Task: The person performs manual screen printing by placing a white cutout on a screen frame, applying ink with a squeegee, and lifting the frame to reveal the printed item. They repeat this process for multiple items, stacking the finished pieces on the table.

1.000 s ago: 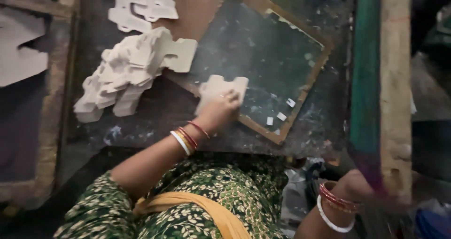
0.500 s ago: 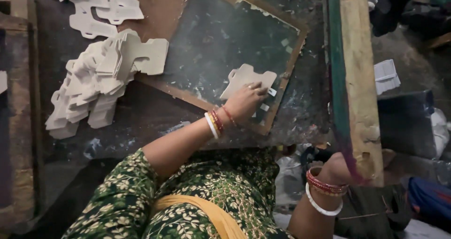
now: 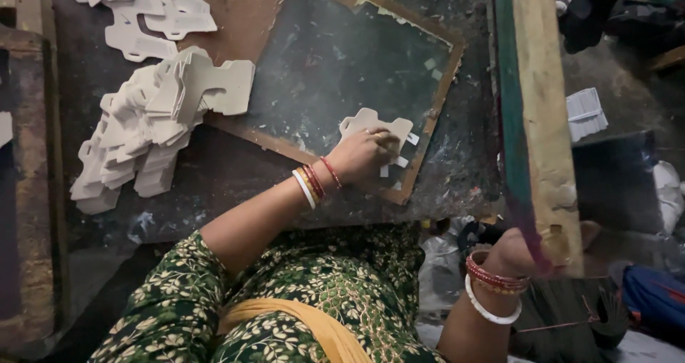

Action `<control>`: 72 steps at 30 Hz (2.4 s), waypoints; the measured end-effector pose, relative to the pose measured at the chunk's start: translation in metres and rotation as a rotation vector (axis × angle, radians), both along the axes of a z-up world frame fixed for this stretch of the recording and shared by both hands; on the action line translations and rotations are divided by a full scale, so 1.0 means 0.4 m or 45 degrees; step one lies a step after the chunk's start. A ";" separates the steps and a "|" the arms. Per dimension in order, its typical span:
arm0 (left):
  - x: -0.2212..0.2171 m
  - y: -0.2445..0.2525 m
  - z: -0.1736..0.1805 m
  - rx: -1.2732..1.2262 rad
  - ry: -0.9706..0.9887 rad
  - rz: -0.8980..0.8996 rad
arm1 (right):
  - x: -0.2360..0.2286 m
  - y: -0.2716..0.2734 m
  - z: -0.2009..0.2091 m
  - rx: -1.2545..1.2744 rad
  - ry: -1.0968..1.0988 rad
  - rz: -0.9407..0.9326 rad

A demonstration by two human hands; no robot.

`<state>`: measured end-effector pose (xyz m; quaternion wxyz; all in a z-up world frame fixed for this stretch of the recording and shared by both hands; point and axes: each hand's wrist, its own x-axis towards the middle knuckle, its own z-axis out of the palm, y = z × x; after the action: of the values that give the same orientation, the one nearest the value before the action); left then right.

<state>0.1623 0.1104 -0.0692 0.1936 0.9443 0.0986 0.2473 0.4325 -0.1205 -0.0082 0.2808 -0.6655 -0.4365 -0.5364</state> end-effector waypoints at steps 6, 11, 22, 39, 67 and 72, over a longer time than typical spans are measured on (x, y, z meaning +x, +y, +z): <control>0.006 0.000 -0.044 0.061 -0.050 0.011 | 0.016 -0.018 -0.031 0.036 0.085 0.024; -0.041 -0.077 0.084 -0.009 -0.031 0.013 | -0.063 0.015 0.046 -0.004 0.053 0.110; -0.383 -0.235 0.152 -1.548 -0.264 0.633 | -0.266 0.196 0.186 -0.955 0.671 1.123; -0.417 -0.224 0.142 -0.674 0.706 0.841 | -0.291 0.536 0.119 -1.557 0.861 0.873; -0.402 -0.284 0.332 -1.115 -0.102 0.565 | -0.392 0.104 0.096 -0.606 0.951 1.204; -0.310 -0.219 0.323 -0.926 -0.268 0.266 | -0.281 0.079 0.058 -0.347 0.973 0.855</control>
<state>0.0384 0.0228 0.0602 0.4985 0.7683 0.2550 0.3102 0.3200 -0.0887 0.0151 0.4874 -0.6676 -0.5578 -0.0743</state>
